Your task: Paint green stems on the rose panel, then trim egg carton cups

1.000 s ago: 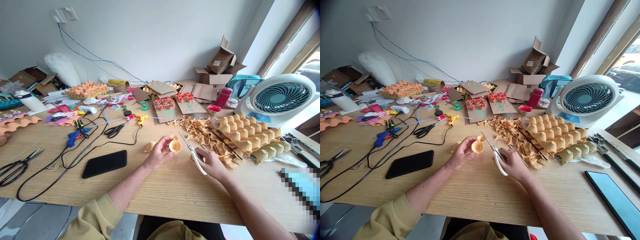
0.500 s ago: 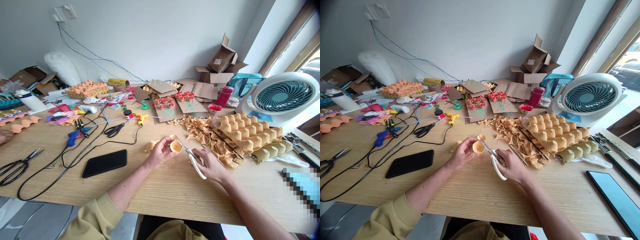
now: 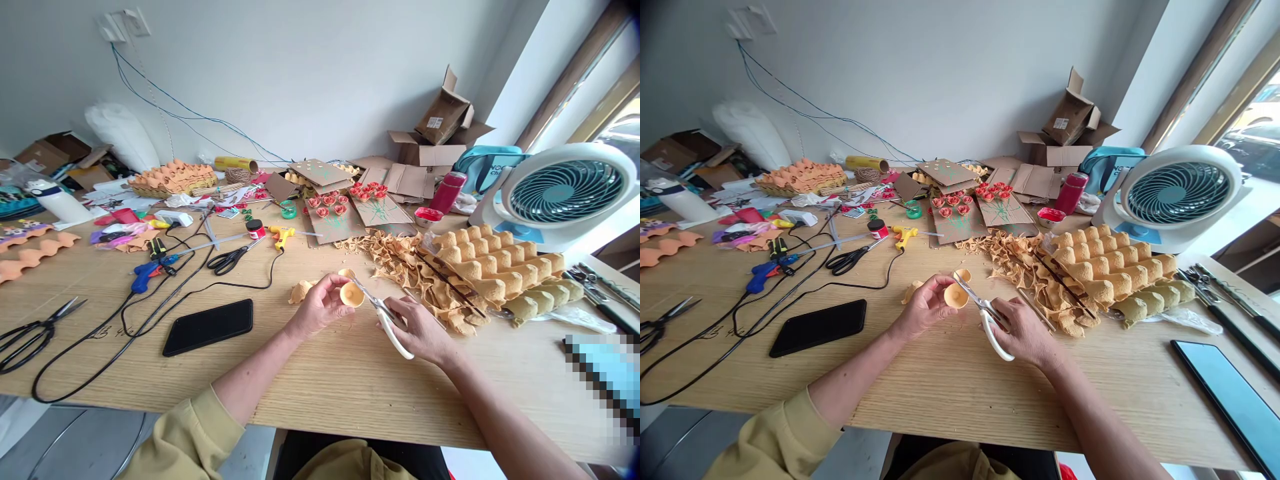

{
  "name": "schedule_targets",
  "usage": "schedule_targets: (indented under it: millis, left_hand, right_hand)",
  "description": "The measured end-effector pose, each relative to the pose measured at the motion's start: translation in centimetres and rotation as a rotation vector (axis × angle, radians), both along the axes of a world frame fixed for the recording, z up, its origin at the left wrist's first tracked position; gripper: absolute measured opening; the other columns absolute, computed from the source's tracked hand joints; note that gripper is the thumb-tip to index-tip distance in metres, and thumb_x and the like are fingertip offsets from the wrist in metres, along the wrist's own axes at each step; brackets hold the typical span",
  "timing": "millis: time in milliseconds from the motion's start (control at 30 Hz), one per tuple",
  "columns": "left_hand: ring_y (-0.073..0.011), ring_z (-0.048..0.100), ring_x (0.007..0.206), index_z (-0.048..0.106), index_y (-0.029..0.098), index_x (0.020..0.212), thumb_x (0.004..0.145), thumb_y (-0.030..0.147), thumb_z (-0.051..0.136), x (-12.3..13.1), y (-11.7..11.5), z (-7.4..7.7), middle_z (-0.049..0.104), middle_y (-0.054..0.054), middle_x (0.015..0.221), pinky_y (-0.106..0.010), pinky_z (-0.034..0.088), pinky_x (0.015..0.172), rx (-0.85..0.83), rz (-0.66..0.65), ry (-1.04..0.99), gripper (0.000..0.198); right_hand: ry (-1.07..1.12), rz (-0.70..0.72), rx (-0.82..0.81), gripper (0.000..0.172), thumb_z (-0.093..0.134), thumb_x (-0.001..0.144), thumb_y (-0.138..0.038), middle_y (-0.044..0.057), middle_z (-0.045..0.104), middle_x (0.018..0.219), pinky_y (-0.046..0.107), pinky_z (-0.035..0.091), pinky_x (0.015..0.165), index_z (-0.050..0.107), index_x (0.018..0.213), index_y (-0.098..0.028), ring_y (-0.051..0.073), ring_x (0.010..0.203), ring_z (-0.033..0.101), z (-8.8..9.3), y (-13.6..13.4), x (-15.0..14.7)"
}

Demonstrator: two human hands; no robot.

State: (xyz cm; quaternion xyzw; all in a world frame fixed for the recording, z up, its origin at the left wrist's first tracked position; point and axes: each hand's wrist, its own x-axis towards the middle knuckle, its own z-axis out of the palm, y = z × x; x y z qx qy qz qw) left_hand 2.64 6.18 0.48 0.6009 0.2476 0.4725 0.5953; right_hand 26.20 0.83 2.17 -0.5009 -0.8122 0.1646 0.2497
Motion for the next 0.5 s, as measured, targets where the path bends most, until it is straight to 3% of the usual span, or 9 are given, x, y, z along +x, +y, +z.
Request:
schedule_targets:
  millis: [167, 500]
  left_hand:
    - [-0.0192, 0.062, 0.103, 0.058, 0.018, 0.109, 0.067, 0.029, 0.088, -0.1, -0.1, 0.3, 0.063, -0.007, 0.109, -0.031, 0.049, 0.091, -0.009, 0.000, 0.009, 0.052]
    - [-0.0166, 0.067, 0.090, 0.056, 0.019, 0.115, 0.071, 0.028, 0.086, 0.0, -0.4, 0.6, 0.060, -0.010, 0.123, -0.032, 0.056, 0.082, -0.153, -0.045, -0.105, 0.054]
  right_hand:
    - [0.007, -0.003, -0.005, 0.034, 0.053, 0.094, -0.045, -0.003, 0.050, 0.061, 0.027, 0.035, 0.061, 0.048, 0.069, -0.022, 0.013, 0.062, 0.046, -0.4, 0.1, 0.2]
    - [0.150, -0.113, 0.003, 0.033, 0.051, 0.096, -0.045, -0.001, 0.055, 0.065, 0.027, 0.038, 0.059, 0.058, 0.075, -0.020, 0.014, 0.061, 0.048, -1.1, 0.7, 0.5]
